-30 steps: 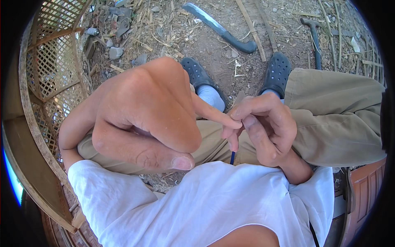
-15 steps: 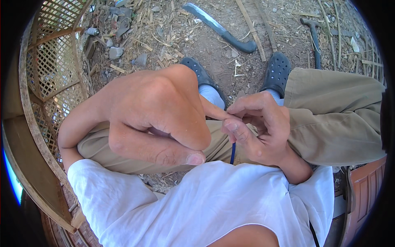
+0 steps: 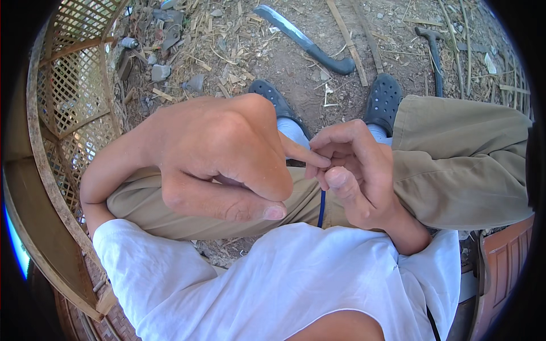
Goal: The person peels a strip of bamboo and uses a hammer to secure it into the frame of a bamboo structure while sitting on the ground.
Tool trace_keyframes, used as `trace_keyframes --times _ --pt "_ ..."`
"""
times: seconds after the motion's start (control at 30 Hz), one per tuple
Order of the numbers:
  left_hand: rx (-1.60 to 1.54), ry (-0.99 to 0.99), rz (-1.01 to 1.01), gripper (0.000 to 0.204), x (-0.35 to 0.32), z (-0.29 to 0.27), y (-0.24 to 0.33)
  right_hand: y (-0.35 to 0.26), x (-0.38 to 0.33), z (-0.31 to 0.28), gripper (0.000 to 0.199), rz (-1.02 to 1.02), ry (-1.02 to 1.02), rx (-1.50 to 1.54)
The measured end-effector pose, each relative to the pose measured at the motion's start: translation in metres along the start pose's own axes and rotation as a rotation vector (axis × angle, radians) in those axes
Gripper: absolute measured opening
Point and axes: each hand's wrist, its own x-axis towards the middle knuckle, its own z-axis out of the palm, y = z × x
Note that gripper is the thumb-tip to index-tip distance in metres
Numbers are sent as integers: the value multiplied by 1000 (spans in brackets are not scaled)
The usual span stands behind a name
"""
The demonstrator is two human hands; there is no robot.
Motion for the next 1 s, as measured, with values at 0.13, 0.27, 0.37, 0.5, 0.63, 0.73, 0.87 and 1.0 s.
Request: trace_keyframes --times 0.13,0.27,0.37,0.5,0.63,0.73,0.87,1.0 --pt "42 -57 -49 44 1 0 2 1 4 -5 36 71 -131 -38" --pt "19 -71 -79 43 -3 -13 15 -4 10 -5 24 35 -178 44" --pt "135 -48 -129 42 -11 -28 30 -7 16 -6 33 -96 -55 -185" --pt "597 114 -351 39 -9 -37 73 -26 14 -30 36 -35 20 -422" --pt "901 604 -387 34 3 -19 87 -52 15 -33 31 42 -2 -464" --pt "970 788 -408 23 3 -29 91 -75 24 -26 29 -5 -141 -626" --pt "817 1122 -70 24 33 -54 88 -108 44 -16 39 8 -331 -913" --pt "210 1124 286 32 41 -99 111 -125 81 -34 47 -219 -243 -1279"
